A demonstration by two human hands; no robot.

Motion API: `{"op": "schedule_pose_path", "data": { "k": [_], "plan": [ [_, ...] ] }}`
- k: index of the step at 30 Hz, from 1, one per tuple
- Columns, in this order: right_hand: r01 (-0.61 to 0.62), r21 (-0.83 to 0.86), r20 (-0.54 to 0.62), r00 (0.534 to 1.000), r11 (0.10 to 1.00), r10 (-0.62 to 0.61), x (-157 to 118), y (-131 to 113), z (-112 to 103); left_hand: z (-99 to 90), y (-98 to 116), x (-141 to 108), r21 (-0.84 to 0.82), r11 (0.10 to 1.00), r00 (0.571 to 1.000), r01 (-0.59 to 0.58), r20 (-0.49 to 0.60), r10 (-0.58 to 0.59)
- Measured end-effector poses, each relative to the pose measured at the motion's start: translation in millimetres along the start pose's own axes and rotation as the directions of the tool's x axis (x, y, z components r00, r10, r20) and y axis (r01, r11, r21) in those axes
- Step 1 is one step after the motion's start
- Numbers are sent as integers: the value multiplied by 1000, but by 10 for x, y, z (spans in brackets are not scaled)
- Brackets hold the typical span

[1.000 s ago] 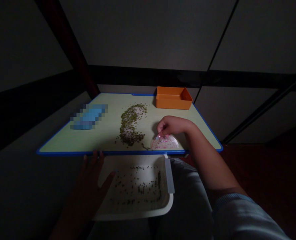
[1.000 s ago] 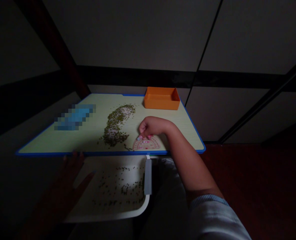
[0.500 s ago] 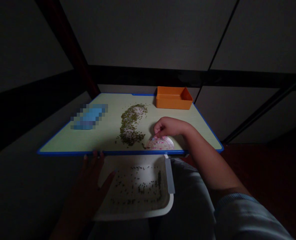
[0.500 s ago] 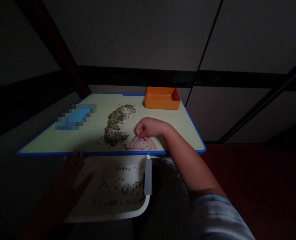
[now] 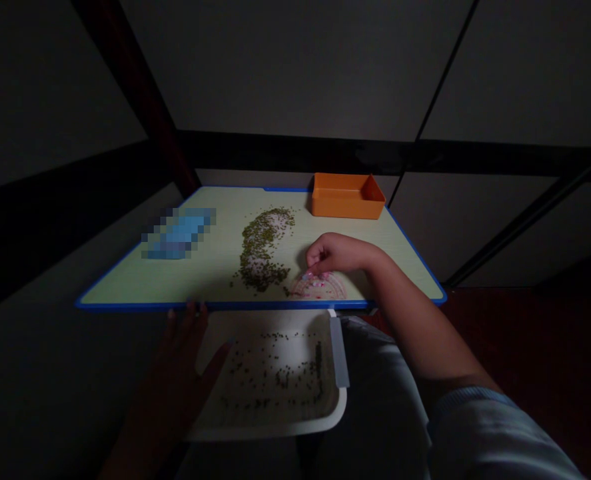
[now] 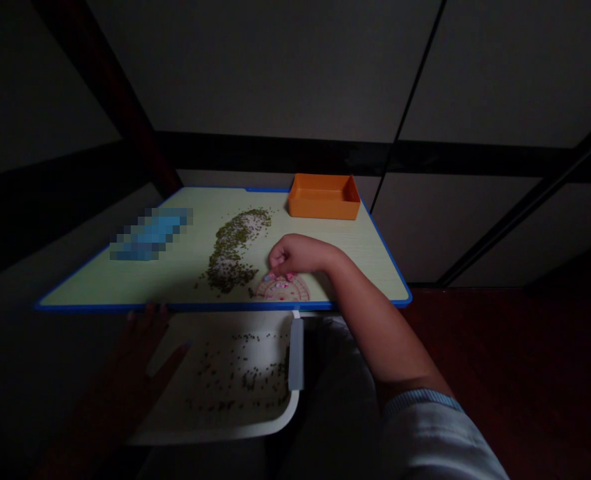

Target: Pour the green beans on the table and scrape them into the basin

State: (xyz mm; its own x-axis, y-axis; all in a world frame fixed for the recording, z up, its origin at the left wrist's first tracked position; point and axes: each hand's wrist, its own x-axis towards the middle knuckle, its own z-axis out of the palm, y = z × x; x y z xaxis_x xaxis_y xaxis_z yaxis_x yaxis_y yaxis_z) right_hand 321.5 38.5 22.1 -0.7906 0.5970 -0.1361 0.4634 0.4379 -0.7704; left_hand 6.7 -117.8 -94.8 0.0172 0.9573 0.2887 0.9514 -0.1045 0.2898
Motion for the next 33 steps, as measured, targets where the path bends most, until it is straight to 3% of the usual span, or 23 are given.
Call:
{"op": "schedule_pose_path", "data": {
  "k": [5,10,17,21,27,33],
  "plan": [
    [23,-61,1,1000,998,-22,62,-28,64,-21,17,3,1,999,999,32,14,-32],
    [24,-169,-113,993,985,-43,118,-74,117,-21,35,24,-7,1000,1000,18,13,-18],
    [-26,-82,-187,982,996,11,47,-86,61,-7,10,4,-9,1000,1000,3,0,-3],
    [-23,-21,-167,986,1000,19,-46,-38,-48,-1,1,0,-8,1000,1000,-7,5,7],
    [-69,-26,8,998,997,69,-84,41,-114,-7,24,9,-5,1000,1000,12,-14,-12],
    [-197,-129,-108,977,972,184,-103,18,-138,-13,22,11,-5,1000,1000,16,7,-16]
  ]
}}
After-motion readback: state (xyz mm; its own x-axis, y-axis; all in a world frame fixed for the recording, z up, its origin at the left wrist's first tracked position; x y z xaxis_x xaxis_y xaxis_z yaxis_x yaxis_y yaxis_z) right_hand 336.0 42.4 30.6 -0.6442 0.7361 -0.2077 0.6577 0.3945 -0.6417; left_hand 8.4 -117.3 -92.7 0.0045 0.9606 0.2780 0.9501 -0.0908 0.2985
